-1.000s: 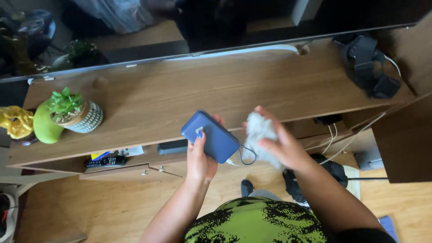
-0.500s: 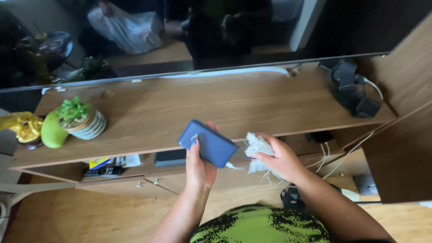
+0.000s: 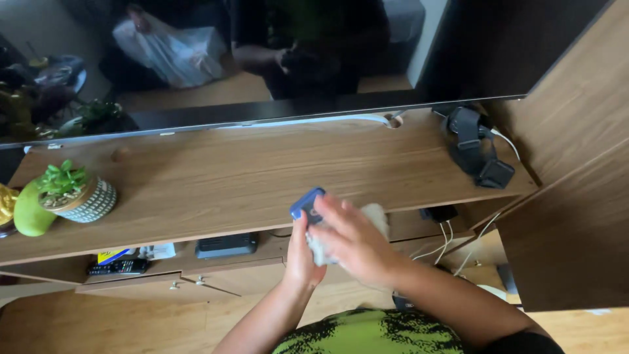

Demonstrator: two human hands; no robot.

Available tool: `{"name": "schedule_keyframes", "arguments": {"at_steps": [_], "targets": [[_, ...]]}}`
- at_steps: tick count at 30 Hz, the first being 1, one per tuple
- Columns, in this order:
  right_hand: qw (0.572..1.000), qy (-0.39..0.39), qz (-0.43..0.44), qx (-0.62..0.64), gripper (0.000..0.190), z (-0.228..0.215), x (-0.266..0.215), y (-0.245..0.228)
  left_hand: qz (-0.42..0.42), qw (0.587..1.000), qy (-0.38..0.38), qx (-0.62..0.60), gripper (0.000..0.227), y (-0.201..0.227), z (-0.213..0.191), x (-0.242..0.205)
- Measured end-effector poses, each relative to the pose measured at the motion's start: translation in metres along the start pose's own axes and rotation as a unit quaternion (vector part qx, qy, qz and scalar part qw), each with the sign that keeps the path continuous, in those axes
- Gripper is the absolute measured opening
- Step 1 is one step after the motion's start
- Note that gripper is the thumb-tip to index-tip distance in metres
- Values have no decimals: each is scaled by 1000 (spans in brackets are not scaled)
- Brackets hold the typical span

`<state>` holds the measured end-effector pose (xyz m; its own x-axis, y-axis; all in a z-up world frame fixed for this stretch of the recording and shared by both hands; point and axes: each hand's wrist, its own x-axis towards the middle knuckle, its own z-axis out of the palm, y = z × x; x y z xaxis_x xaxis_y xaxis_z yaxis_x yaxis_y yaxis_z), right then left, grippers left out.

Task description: Wiping and cleaning various household objects including a small plant, electronic devices, and shoes with a cloth.

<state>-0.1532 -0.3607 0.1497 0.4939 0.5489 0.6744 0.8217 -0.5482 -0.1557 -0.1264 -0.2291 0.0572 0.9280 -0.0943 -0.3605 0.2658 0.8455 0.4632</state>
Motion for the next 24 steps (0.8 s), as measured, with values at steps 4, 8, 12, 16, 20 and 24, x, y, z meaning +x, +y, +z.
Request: {"name": "schedule_keyframes", "arguments": {"at_steps": [4,8,12,16,20,24], "targets": [[994,40,48,88,56,9,2,23,-30,999,-34,9,60,15,33,-25],[996,-82,27,-24,56,9,-13,-6,-12,995,-97,8,70,30,25,-22],[998,-49,41,-12,70,8,-5,13,-62,995,5,73,82,21,33,-25],[995,8,95,-23,74,12,10,24,-76,990,18,117,77,24,60,-57],[995,-32,36,-89,64,24,-18,-14,-81,992,52,83,78,50,55,-53],[991,-19,112,74,79,25,1,-17,-20,994,44,101,65,43,47,-58]]}}
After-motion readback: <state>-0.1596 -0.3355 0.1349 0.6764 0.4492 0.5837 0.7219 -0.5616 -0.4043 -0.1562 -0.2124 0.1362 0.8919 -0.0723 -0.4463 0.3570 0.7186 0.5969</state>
